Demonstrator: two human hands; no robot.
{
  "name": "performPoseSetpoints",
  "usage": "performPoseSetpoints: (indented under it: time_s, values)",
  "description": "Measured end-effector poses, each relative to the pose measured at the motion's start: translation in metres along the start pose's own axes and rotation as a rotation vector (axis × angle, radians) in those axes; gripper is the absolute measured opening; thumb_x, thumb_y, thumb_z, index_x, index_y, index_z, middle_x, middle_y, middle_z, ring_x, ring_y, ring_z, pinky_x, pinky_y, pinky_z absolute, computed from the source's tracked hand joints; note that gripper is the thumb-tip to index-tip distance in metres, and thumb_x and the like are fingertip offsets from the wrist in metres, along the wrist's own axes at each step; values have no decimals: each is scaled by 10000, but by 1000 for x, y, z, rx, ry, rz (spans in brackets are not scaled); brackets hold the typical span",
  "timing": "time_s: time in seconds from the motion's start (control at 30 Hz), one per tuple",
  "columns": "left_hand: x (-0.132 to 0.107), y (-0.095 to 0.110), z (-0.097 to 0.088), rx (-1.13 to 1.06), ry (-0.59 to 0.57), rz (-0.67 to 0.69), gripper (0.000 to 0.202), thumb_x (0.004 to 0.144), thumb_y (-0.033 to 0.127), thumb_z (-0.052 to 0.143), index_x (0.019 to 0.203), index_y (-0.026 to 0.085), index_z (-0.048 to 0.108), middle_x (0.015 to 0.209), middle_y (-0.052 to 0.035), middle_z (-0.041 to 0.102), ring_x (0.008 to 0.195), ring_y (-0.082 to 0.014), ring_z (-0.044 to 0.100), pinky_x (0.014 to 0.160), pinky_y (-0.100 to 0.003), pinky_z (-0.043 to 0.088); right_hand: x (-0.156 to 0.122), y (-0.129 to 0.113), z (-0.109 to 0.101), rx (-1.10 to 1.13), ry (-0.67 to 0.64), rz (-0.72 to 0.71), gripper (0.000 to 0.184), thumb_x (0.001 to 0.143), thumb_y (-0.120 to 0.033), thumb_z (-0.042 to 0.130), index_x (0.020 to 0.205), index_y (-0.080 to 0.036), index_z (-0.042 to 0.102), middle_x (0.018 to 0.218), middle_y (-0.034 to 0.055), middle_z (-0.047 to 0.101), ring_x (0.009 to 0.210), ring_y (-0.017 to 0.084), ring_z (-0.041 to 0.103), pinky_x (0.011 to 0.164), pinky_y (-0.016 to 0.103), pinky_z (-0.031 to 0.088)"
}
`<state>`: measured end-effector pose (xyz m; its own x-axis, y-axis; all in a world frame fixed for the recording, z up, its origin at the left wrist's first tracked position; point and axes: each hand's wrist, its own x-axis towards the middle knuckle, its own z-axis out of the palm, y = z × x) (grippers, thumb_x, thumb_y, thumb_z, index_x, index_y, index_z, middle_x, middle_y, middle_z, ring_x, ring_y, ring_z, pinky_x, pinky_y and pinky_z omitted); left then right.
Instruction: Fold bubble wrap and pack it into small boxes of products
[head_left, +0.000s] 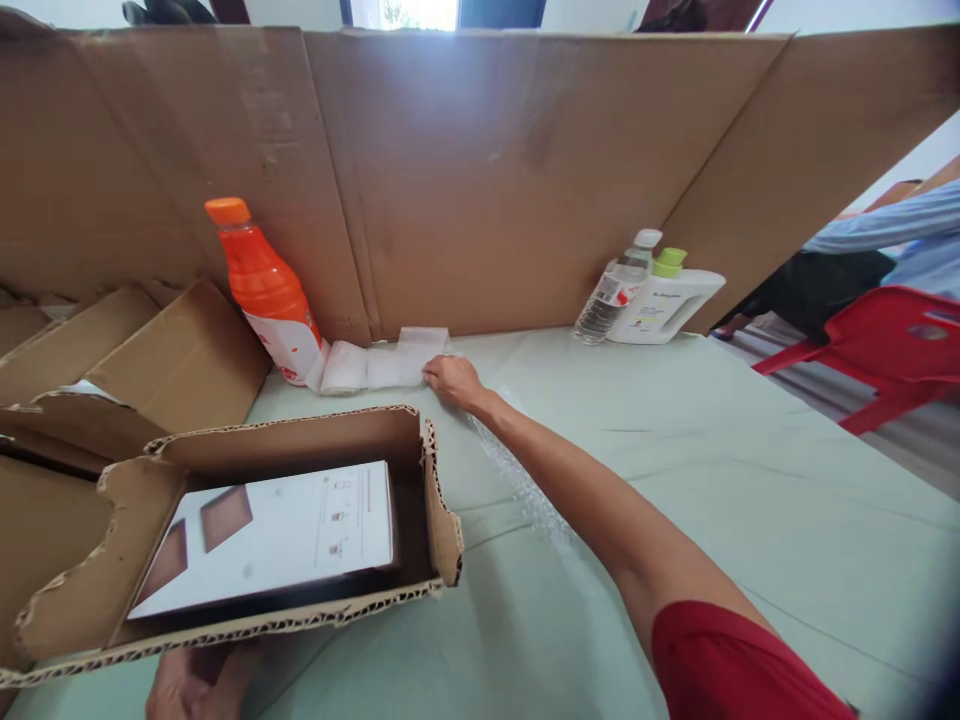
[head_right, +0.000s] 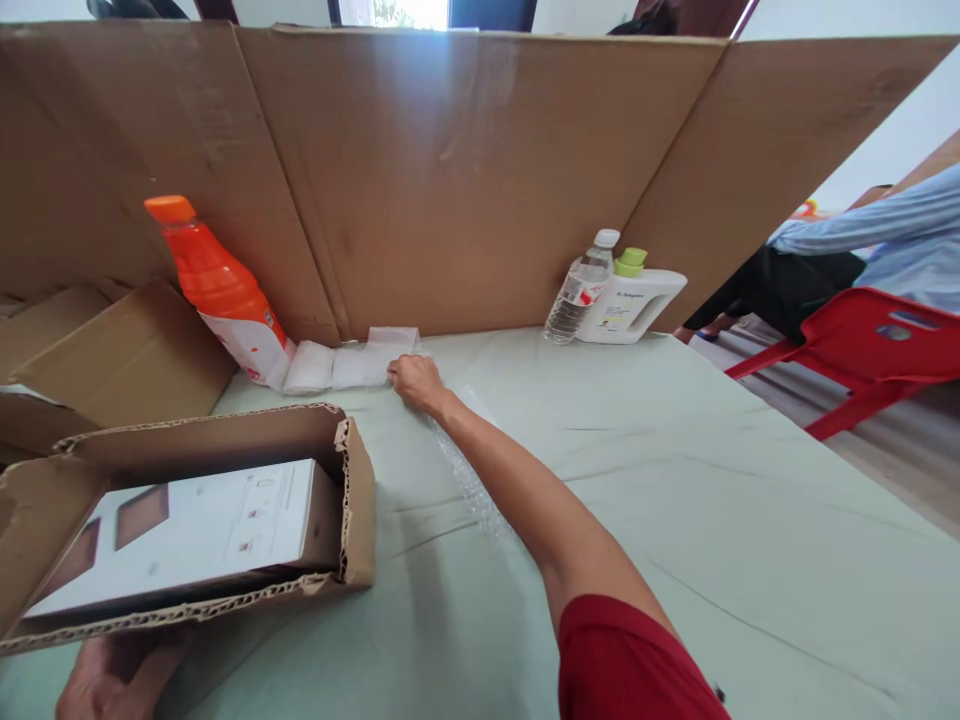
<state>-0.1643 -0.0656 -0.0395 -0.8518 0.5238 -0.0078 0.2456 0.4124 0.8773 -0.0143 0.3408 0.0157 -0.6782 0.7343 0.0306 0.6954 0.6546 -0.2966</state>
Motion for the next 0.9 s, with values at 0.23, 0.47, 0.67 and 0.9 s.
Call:
performPoseSetpoints:
  time_s: [0.23,0.47,0.67,0.9]
  values:
    - [4,8,4,-86,-26,-5,605,772,506,657,1259,166,544,982,-78,712,962,-295,683,879,-446,569,-4,10,-25,121,89,82,356,966,-399,634,1225,-154,628,1215,75,653,1041,228,662,891,430,572]
    - [10,10,6,-189,-77,84,586,743,503,659,1207,169,529,971,-62,671,924,-268,656,849,-407,545,-85,-3,-63,220,263,-101,309,1015,-235,433,1139,-195,713,1256,83,708,1199,216,626,1067,385,456]
    - [18,9,-1,-123,-99,98,564,681,496,706,1121,180,550,883,-36,644,839,-251,639,781,-381,542,-235,-4,-53,303,-63,-355,273,979,-377,545,1028,-269,791,1200,70,743,1143,219,669,1024,406,506]
    - [11,27,-17,-186,-93,119,450,735,423,701,1108,211,567,984,-41,645,934,-225,622,810,-318,501,-288,-32,-70,503,-211,-214,386,900,-562,642,1178,-314,746,1350,61,665,1254,278,595,1065,481,453]
